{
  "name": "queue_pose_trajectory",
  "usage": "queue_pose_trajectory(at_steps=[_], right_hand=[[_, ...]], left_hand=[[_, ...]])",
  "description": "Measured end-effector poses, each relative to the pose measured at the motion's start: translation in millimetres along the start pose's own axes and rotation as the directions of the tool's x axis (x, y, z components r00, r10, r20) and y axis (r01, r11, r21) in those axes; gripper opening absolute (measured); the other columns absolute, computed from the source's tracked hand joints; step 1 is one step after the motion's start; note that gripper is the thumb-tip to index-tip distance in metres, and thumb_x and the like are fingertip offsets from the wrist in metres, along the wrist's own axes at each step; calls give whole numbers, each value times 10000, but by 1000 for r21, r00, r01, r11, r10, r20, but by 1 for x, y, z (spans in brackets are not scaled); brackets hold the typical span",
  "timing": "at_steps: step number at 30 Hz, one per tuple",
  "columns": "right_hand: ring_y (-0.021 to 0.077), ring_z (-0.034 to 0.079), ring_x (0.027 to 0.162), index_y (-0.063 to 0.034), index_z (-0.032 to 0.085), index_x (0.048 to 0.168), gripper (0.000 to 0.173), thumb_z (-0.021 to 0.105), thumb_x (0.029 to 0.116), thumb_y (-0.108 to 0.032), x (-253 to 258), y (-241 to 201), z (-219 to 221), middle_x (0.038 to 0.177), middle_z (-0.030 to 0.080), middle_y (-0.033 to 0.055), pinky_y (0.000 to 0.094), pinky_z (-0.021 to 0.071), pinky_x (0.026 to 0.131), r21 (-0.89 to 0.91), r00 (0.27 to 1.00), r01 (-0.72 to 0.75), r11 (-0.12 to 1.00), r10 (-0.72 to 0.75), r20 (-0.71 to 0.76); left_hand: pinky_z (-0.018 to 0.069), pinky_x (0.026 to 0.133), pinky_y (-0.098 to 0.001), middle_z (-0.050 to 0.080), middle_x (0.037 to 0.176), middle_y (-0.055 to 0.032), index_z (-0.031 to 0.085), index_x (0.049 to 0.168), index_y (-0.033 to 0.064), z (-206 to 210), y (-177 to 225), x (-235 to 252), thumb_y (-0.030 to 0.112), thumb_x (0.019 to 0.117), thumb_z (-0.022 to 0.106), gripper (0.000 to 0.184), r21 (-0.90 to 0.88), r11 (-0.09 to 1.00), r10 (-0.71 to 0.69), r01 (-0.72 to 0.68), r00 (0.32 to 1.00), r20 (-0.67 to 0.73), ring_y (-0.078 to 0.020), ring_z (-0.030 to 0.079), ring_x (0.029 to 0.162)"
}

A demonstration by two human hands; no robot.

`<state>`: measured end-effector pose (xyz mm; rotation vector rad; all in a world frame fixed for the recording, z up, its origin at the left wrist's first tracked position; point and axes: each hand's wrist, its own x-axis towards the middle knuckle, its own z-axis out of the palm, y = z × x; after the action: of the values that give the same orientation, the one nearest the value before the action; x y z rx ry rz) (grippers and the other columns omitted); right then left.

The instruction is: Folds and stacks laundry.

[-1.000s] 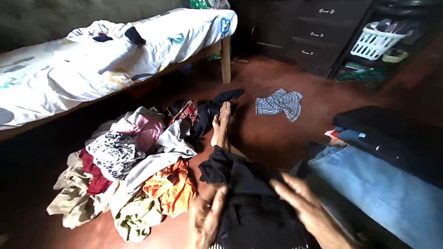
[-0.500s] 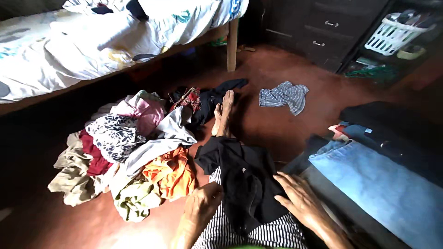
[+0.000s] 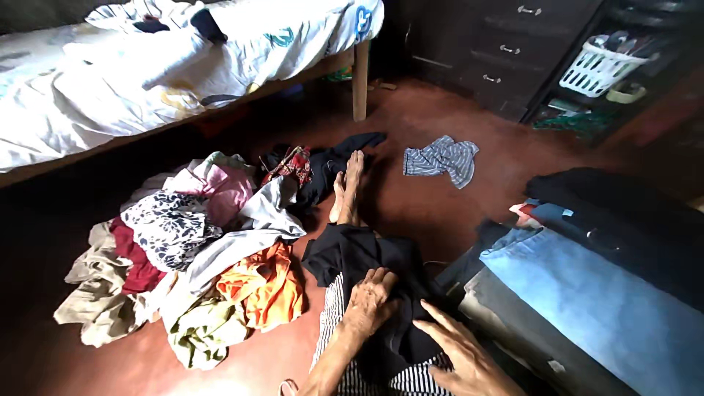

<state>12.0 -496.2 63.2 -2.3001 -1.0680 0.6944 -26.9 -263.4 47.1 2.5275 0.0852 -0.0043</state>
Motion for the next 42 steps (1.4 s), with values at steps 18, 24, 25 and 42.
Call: queue_pose_trajectory(at_steps=[18,24,25,42], right_hand=[[127,678,1090,-69,768,1139,433,470,839,26,50,-9,-94,1125,743,60,285,530,1002,-11,719,497,868,-419,-554],[302,723,1059,-128,810,1100,352,675,847,77,-1,19,-82,1112,768,102,540,551,950,-13,959,278,960,-278,-44],[306,715,1085,-134,810,1103,299,689,879,21,-3,23,-75,1141,760,109,542,544,964,-21,973,230,973,-231,-19],[96,703,753,7,551,1282,264,502,1054,-119,116,-182,-312,976,661,11,320,635,742,319,613,646,694,-222,-758]], left_hand=[[572,722,-421,726,933,-51,744,971,99,-187,-29,-148,206,856,601,212,215,964,-25,158,856,-517,-197,694,836],[546,752,-683,742,1005,-186,766,1024,39,-108,-21,-195,23,858,706,178,180,907,-365,382,923,-121,-445,713,925],[547,753,-677,739,1015,-191,757,1054,33,-100,-30,-199,33,882,676,190,136,901,-402,412,910,-100,-432,720,906],[620,771,-253,721,957,114,640,1053,180,-410,49,-87,138,983,595,93,-236,938,-58,-255,555,-830,-37,707,851]])
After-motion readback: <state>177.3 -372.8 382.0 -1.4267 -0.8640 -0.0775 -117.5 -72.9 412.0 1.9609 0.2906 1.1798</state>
